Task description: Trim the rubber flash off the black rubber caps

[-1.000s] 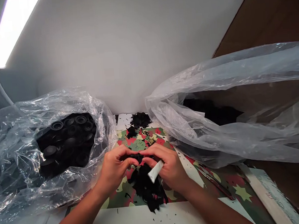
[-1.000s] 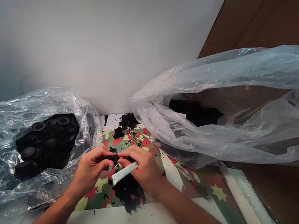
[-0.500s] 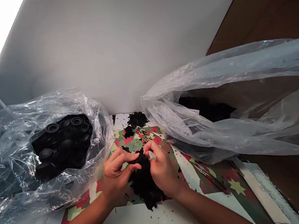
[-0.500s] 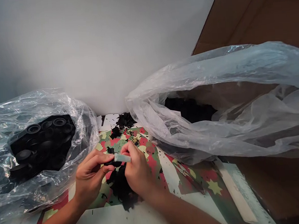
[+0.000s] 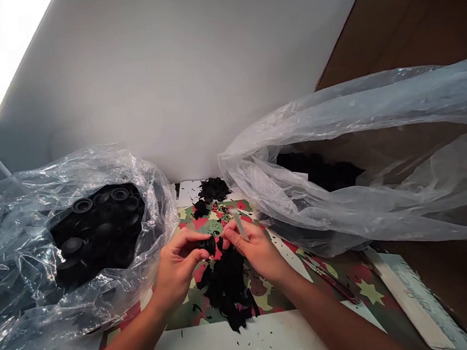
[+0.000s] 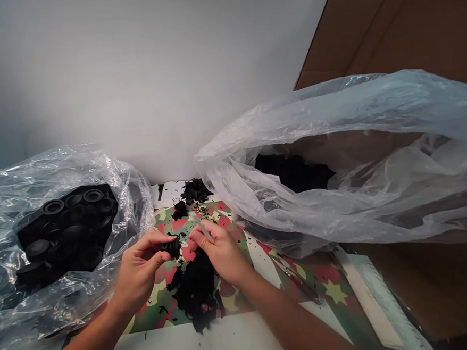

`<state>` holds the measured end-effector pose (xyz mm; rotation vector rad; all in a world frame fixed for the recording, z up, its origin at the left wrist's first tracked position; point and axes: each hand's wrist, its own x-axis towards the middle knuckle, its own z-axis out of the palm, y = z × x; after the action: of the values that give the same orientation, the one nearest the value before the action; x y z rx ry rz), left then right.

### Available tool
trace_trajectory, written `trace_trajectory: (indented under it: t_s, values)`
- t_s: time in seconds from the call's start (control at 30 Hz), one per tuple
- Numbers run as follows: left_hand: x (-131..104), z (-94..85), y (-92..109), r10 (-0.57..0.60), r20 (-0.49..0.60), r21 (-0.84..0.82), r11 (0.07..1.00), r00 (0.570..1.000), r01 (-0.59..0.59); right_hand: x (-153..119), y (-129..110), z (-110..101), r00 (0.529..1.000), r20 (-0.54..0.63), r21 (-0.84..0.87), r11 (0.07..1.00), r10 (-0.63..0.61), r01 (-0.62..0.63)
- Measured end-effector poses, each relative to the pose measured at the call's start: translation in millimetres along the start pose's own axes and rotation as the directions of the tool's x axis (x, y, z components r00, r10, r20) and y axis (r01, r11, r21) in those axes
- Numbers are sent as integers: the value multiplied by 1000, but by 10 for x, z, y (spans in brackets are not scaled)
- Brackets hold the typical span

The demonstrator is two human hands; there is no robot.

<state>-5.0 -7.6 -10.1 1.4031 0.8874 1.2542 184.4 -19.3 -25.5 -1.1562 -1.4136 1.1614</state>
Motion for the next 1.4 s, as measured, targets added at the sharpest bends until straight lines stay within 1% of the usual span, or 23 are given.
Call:
trace_trajectory:
  t_s: [0.07, 0.13, 0.2, 0.27, 0.33, 0.4, 0.47, 0.53, 0.67, 0.73, 0.8, 0.87, 1.0, 1.1, 1.17, 1.27, 1.33, 1.4]
  values:
    - [2, -4, -20, -52, 20, -30, 998, 998, 53, -21, -21, 25, 1000, 31, 108, 994, -5, 2]
    - [2, -7, -45, -110, 46, -82, 990, 993, 114, -40, -45, 52, 999, 47, 179, 984, -13, 4]
    - [6, -6, -66, -171, 80, -177, 967, 982, 183, -54, -61, 81, 1000, 22, 237, 971, 1, -6]
    - [13, 5, -73, -241, 126, -284, 921, 962, 268, -62, -65, 109, 999, -9, 270, 962, 33, -29]
    - [16, 25, -64, -317, 172, -358, 862, 933, 359, -67, -61, 127, 999, -38, 232, 972, 38, -28]
    - [13, 45, -48, -377, 216, -396, 810, 901, 434, -69, -57, 128, 996, -94, 134, 991, 13, -1]
    - [6, 58, -37, -404, 249, -416, 776, 880, 474, -72, -60, 115, 990, -142, 31, 999, -28, 32]
    - [1, 62, -34, -414, 271, -429, 756, 869, 494, -74, -71, 97, 984, -163, -20, 997, -73, 71]
    - [6, 58, -33, -430, 281, -446, 733, 858, 513, -76, -95, 87, 978, -164, -6, 991, -129, 130]
    - [8, 64, -25, -431, 272, -459, 727, 860, 510, -83, -97, 102, 975, -161, -30, 988, -153, 150]
    - [4, 74, -14, -425, 261, -458, 735, 867, 499, -93, -88, 120, 964, -173, -117, 976, -202, 184]
    - [-4, 84, -2, -419, 246, -435, 758, 874, 486, -106, -70, 131, 945, -177, -240, 943, -276, 231]
    - [-18, 92, 18, -450, 189, -364, 793, 873, 488, -121, -27, 115, 893, -103, -481, 808, -437, 340]
    - [-25, 99, 27, -463, 166, -315, 812, 871, 491, -118, -10, 90, 866, -34, -620, 690, -498, 373]
    - [-29, 104, 23, -453, 158, -285, 830, 877, 480, -114, -8, 85, 858, 15, -699, 609, -513, 376]
    - [-35, 100, 0, -400, 143, -205, 883, 905, 422, -114, -8, 97, 856, 77, -785, 498, -512, 368]
    - [-36, 88, -14, -342, 140, -116, 926, 929, 358, -115, -3, 109, 859, 98, -815, 455, -502, 359]
    - [-34, 71, -15, -297, 143, -14, 953, 944, 302, -116, 5, 115, 873, 105, -820, 455, -476, 347]
